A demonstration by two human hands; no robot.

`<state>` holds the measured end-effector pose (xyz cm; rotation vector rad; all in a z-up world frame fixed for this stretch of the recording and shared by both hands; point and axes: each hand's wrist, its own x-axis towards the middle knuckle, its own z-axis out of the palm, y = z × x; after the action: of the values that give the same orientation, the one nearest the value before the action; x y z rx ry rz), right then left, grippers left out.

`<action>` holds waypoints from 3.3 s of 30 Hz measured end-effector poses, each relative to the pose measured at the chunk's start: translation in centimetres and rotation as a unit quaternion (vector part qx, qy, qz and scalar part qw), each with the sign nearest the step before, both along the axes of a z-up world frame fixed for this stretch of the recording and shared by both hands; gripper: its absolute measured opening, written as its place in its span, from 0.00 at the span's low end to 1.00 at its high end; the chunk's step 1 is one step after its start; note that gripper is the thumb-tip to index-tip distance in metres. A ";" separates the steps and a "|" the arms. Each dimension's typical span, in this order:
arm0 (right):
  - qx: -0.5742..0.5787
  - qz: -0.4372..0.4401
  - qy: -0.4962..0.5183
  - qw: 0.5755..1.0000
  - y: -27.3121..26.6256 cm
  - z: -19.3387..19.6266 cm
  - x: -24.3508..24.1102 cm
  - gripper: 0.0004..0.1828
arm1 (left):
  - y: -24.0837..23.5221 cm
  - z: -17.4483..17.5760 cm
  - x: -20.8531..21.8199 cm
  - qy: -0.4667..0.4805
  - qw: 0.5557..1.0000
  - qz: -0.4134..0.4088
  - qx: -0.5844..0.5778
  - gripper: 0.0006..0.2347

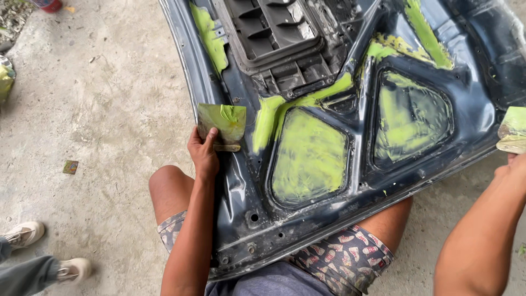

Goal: The person applies a green body filler to the inner surface of a car door using a putty knife and a flexible scraper. They spread the filler into the recessed areas and smooth the surface.

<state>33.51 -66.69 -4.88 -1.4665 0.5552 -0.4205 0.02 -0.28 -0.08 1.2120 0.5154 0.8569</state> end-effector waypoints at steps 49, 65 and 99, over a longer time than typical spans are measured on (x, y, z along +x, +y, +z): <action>-0.390 0.313 -0.215 0.839 48.6 8.9 -12.9 0.13 | -0.4 -1.1 -0.8 -0.026 0.997 -0.043 -0.050 0.12; -0.458 0.421 -0.322 0.713 46.9 8.1 -12.6 0.14 | -0.5 -0.7 -0.8 -0.036 0.997 -0.050 -0.049 0.12; -0.309 0.361 -0.120 0.872 48.7 9.4 -10.3 0.11 | -0.4 -0.4 -1.2 -0.036 0.994 -0.023 -0.097 0.13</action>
<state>23.20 -17.95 4.53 -2.0635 -0.3888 -0.1716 -1.16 -0.66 -0.53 1.0073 0.4992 0.7900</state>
